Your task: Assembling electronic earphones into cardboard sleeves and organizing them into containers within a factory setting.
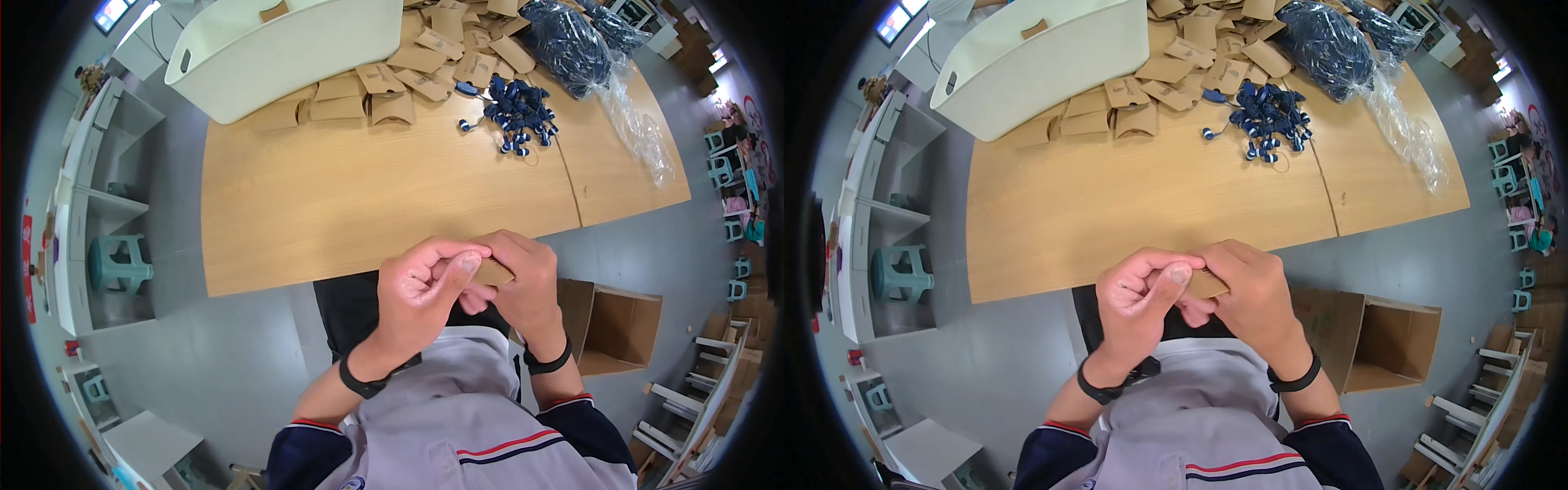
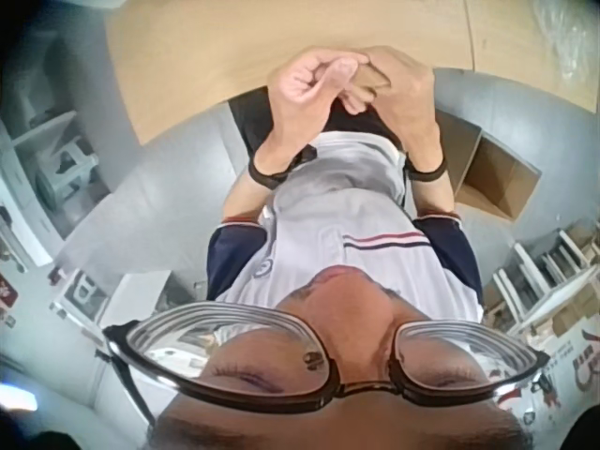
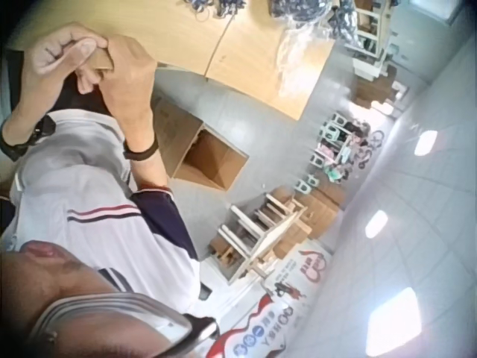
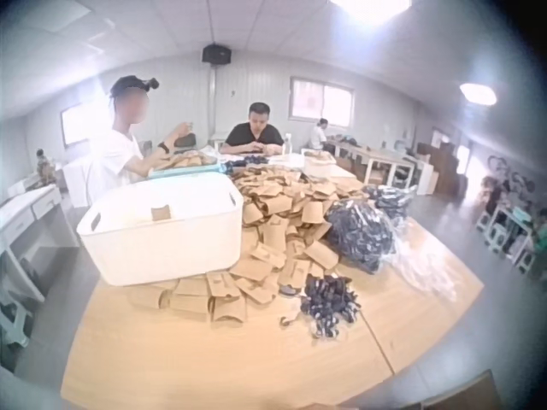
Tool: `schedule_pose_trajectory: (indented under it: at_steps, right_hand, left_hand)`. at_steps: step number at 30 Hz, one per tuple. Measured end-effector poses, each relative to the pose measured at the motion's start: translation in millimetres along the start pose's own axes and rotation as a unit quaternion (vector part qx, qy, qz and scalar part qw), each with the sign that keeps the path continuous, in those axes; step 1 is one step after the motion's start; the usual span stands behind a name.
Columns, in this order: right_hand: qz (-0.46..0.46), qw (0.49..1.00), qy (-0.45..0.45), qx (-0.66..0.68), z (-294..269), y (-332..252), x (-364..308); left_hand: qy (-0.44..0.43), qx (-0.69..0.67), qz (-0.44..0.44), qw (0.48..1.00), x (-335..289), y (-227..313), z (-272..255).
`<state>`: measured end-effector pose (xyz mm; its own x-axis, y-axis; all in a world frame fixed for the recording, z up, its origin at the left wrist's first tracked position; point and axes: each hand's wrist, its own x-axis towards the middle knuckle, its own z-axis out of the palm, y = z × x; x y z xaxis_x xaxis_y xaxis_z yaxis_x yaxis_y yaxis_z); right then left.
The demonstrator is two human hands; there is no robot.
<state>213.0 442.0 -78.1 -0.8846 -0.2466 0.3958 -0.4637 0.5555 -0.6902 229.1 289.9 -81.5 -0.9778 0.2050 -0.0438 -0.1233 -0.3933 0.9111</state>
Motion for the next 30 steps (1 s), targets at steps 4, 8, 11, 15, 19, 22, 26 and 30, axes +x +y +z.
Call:
schedule_pose_trajectory:
  at_steps: [4,8,11,15,19,22,26,30]
  right_hand:
    - [0.149,0.941,-0.247,0.176,-31,3,-4]
    - [0.145,0.808,-0.448,0.353,-23,16,-2]
    - [0.152,0.742,-0.523,0.392,-20,24,0]
    - [0.244,0.738,-0.448,0.442,-40,15,2]
    - [0.182,0.680,-0.174,0.689,-7,12,-15]
    - [0.145,0.688,-0.257,0.663,13,17,-18]
    - [0.216,0.677,-0.172,0.683,16,-12,-5]
    - [0.168,0.911,-0.110,0.361,-36,14,-9]
  left_hand:
    - [-0.194,0.122,-0.093,0.969,9,30,-26]
    - [-0.413,0.173,0.011,0.894,30,24,-26]
    - [-0.458,0.168,0.017,0.873,33,17,-24]
    - [-0.404,0.217,0.095,0.884,25,15,-23]
    - [-0.266,0.252,0.329,0.870,30,15,-15]
    - [-0.220,0.330,0.429,0.812,26,6,-15]
    - [-0.242,0.304,0.375,0.842,32,42,-30]
    - [0.037,0.496,0.412,0.764,59,124,-67]
